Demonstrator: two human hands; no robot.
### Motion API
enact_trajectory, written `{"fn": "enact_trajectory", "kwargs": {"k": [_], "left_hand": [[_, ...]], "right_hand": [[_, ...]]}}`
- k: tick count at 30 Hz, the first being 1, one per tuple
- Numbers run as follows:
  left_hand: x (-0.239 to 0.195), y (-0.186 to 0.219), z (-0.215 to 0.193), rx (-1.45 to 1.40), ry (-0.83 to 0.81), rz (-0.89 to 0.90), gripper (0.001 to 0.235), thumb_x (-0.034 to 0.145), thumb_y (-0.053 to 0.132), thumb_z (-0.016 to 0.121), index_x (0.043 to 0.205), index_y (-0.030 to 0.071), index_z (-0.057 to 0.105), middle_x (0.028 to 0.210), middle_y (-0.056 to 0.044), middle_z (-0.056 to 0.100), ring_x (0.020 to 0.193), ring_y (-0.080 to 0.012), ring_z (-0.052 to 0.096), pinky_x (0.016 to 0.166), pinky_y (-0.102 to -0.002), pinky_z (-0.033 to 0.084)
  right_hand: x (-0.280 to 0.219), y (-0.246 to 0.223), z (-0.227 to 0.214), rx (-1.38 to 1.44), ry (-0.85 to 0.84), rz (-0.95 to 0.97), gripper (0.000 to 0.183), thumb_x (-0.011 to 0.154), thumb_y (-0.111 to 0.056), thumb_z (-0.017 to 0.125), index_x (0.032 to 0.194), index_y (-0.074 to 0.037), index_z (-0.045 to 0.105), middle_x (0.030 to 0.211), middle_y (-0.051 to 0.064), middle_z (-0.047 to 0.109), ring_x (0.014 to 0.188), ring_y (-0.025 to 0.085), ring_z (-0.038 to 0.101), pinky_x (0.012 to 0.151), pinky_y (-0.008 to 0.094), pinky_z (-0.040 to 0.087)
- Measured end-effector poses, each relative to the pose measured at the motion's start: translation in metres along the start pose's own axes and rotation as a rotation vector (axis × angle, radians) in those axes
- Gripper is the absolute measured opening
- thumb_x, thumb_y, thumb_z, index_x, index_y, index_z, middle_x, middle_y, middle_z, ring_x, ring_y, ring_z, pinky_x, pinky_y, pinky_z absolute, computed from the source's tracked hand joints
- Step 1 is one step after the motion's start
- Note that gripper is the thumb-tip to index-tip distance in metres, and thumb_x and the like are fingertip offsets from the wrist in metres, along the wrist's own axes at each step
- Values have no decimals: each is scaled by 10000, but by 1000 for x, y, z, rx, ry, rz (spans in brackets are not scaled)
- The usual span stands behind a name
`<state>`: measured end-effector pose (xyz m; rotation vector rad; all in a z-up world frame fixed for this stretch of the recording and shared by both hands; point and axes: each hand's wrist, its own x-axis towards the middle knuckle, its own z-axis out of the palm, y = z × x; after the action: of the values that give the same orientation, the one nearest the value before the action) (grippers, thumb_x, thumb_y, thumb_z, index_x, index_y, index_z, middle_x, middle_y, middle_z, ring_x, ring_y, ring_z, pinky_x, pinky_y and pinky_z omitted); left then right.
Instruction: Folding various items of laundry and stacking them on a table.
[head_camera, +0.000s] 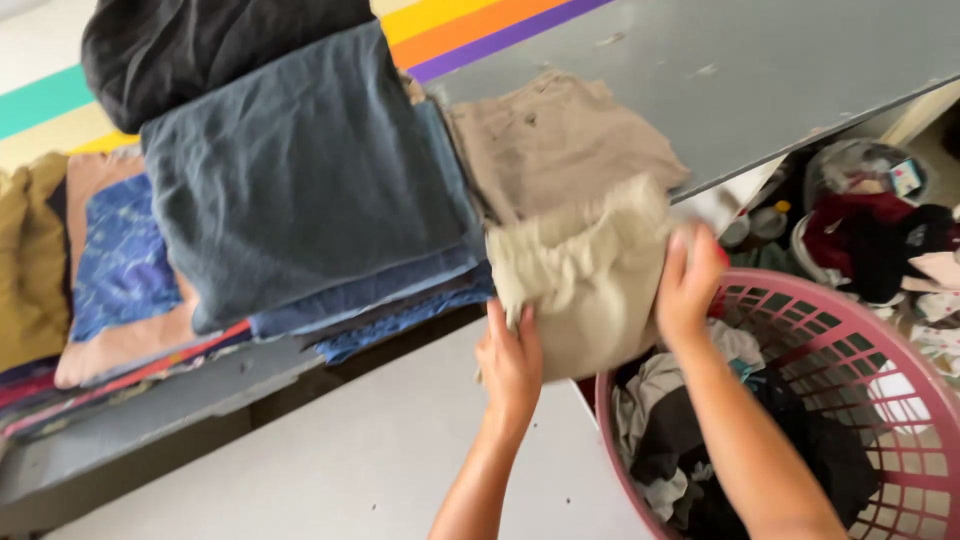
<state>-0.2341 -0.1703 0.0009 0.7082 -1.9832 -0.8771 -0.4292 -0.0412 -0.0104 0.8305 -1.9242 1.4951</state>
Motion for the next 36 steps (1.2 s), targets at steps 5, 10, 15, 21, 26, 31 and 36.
{"fn": "enact_trajectory", "kwargs": {"k": [5,10,15,21,26,31,36], "left_hand": [[153,73,38,-75,247,369,670,1056,77,606,1598,101,213,1380,-308,591,1154,-499,658,873,-458,574],[239,-47,135,595,-252,-305,578,1072,160,477,1606,276,291,1526,-242,408,1038,-426,637,858,-528,523],[223,-96,147,652,-118,-185,462,1046,288,569,1490,203,470,1491,-248,437,1275,-439,513,1017,-578,425],[56,14,114,447,-33,408,488,957,191,709,1414,77,582,1472,-264,466,1278,-446,511,1030,-578,408],[-115,-33,203,344,-723,505,209,1054,157,686,1253,102,656,1507,-156,539,1401,-378,487,1146,-490,430],[-209,-90,276,553,-1453,152,785,959,406,689,1559,97,287,1626,-267,94,1493,-504,15,1182,-661,143],[-234,-112,283,539,-1492,-3,885,949,345,710,1638,154,188,1674,-265,76,1504,-531,71,1145,-656,219]], "right_hand": [[184,25,59,7,61,6,214,1108,-185,659,1202,3,620,843,253,543,714,362,496,686,417,470],[187,110,136,-459,-611,60,517,1012,-401,570,1450,-138,494,1359,202,591,1201,426,571,950,551,464],[135,179,147,-412,-584,-105,518,1039,-351,563,1501,-125,493,1508,203,484,1369,404,457,1098,527,384],[30,148,-28,63,-216,88,294,1128,-209,595,1359,-29,590,1332,151,639,1231,275,597,1058,381,486],[-134,250,-139,-201,-231,596,195,1037,-202,658,1115,-28,700,929,105,720,928,219,763,779,340,553],[-260,333,-220,-1017,-505,901,689,766,-424,853,1285,-39,614,1183,199,693,1095,410,653,868,509,536],[-400,380,-241,-968,-978,1410,825,766,-566,817,1381,-67,586,1286,209,702,1180,392,677,976,478,538]]}}
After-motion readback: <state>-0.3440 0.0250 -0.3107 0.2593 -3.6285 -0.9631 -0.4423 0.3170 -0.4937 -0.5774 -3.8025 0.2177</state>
